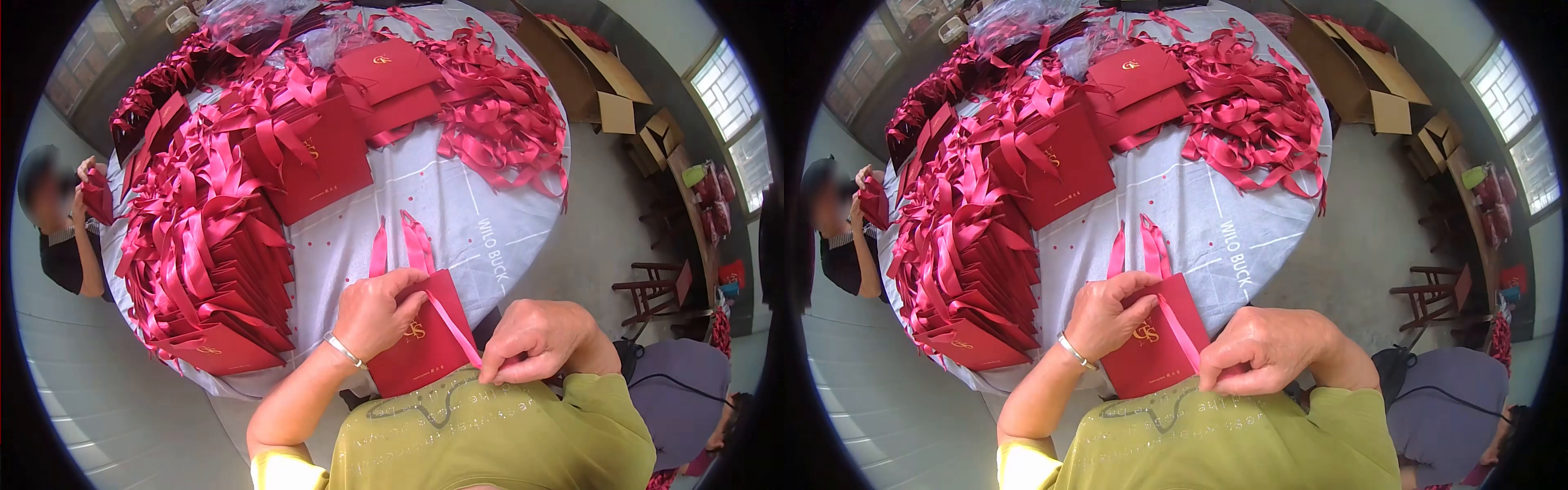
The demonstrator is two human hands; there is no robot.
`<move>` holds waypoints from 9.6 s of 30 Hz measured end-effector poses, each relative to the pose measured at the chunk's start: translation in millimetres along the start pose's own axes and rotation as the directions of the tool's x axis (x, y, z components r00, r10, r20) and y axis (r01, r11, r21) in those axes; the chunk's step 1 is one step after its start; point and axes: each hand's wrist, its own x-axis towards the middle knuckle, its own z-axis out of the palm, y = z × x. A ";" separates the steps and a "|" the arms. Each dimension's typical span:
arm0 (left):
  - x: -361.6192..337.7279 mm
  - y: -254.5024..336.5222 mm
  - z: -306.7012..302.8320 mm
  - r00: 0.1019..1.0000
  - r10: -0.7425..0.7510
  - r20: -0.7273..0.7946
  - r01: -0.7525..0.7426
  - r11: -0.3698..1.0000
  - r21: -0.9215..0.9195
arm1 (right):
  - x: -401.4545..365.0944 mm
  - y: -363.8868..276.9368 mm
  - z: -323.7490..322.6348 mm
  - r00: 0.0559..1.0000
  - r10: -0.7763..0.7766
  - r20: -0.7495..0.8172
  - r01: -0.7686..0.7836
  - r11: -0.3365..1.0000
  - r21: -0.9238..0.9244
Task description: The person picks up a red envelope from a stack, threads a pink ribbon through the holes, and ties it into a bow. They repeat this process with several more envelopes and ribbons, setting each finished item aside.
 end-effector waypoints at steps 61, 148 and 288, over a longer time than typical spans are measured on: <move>-6.5 -1.5 -3.5 0.983 0.149 -0.104 -0.148 0.989 0.015 | 91.1 101.6 -52.3 0.614 0.565 -0.551 -0.249 0.801 0.544; 5.4 -33.0 -38.7 0.898 -0.192 0.396 0.420 0.646 -0.637 | 58.2 54.7 -15.1 0.729 0.189 -0.659 -0.225 0.974 0.030; -5.0 -16.9 -14.6 0.990 -0.112 -0.082 0.058 0.868 -0.493 | 6.4 68.9 -46.8 0.712 0.552 -0.434 -0.339 0.811 0.477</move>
